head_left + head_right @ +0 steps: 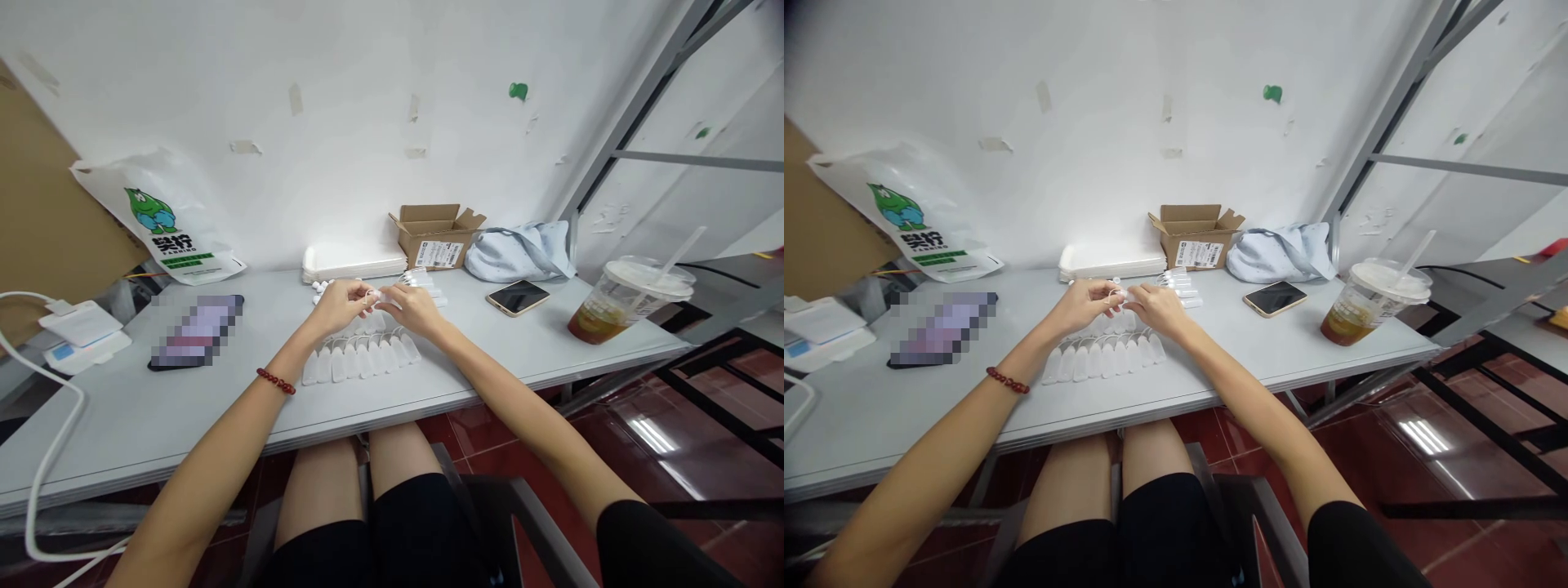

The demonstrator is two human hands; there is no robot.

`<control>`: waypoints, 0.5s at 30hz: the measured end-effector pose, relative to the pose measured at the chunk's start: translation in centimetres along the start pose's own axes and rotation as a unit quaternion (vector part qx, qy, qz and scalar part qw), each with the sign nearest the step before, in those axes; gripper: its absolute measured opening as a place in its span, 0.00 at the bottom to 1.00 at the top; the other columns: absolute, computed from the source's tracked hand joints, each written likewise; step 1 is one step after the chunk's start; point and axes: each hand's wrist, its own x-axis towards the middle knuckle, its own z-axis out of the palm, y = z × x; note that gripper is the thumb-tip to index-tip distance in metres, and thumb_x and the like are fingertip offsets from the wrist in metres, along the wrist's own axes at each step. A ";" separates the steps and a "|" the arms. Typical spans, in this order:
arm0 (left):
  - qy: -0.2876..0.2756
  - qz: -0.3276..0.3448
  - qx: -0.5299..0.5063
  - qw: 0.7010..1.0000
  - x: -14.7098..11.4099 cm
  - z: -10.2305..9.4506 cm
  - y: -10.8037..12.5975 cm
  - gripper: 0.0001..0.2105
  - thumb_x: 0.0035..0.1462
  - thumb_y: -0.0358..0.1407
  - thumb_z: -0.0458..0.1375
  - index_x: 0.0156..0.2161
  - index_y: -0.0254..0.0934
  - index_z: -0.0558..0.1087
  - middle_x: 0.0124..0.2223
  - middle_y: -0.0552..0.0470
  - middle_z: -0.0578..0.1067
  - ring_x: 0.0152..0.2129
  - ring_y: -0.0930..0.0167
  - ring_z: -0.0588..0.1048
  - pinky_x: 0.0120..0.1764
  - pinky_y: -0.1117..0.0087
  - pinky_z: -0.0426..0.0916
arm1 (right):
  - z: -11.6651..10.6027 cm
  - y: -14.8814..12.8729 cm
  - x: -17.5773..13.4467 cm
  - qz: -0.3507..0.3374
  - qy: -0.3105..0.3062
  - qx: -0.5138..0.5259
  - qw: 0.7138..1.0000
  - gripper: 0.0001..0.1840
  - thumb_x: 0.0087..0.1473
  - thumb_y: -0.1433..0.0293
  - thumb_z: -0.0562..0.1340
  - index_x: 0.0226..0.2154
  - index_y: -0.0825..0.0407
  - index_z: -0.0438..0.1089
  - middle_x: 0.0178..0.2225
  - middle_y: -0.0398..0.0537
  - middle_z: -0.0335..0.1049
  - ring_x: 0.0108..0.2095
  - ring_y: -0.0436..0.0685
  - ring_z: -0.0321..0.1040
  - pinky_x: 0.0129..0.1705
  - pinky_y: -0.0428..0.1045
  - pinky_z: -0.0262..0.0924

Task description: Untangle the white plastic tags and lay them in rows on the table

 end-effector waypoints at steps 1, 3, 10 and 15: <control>0.002 -0.007 0.004 1.000 0.0 0.1 0.1 0.17 0.52 0.48 0.58 0.32 0.33 0.75 0.29 0.48 0.77 0.24 0.70 0.75 0.29 0.69 0.71 | -0.1 0.0 0.0 0.000 -0.001 -0.003 1.000 0.14 0.61 0.61 0.57 0.41 0.54 0.70 0.30 0.49 0.72 0.28 0.53 0.66 0.28 0.46 0.48; 0.011 -0.028 0.008 1.000 0.0 0.2 0.1 0.19 0.52 0.50 0.57 0.28 0.33 0.74 0.27 0.48 0.76 0.23 0.70 0.74 0.27 0.70 0.71 | -0.1 -0.1 0.1 -0.001 -0.003 -0.011 1.000 0.16 0.61 0.60 0.56 0.40 0.54 0.71 0.29 0.49 0.71 0.27 0.52 0.65 0.28 0.46 0.47; 0.023 -0.079 -0.040 0.996 0.0 0.6 0.3 0.21 0.55 0.49 0.56 0.20 0.34 0.69 0.19 0.50 0.71 0.16 0.73 0.71 0.21 0.72 0.68 | -0.1 -0.3 0.0 -0.003 -0.012 -0.021 1.000 0.17 0.61 0.58 0.55 0.43 0.53 0.70 0.32 0.50 0.72 0.28 0.52 0.66 0.27 0.46 0.46; 0.020 -0.091 -0.074 0.993 0.1 0.5 0.3 0.21 0.54 0.49 0.56 0.20 0.34 0.69 0.20 0.50 0.71 0.15 0.74 0.70 0.20 0.71 0.67 | -0.3 -0.3 0.0 -0.004 0.005 -0.016 1.000 0.17 0.62 0.59 0.55 0.45 0.51 0.70 0.36 0.50 0.75 0.30 0.53 0.69 0.26 0.46 0.47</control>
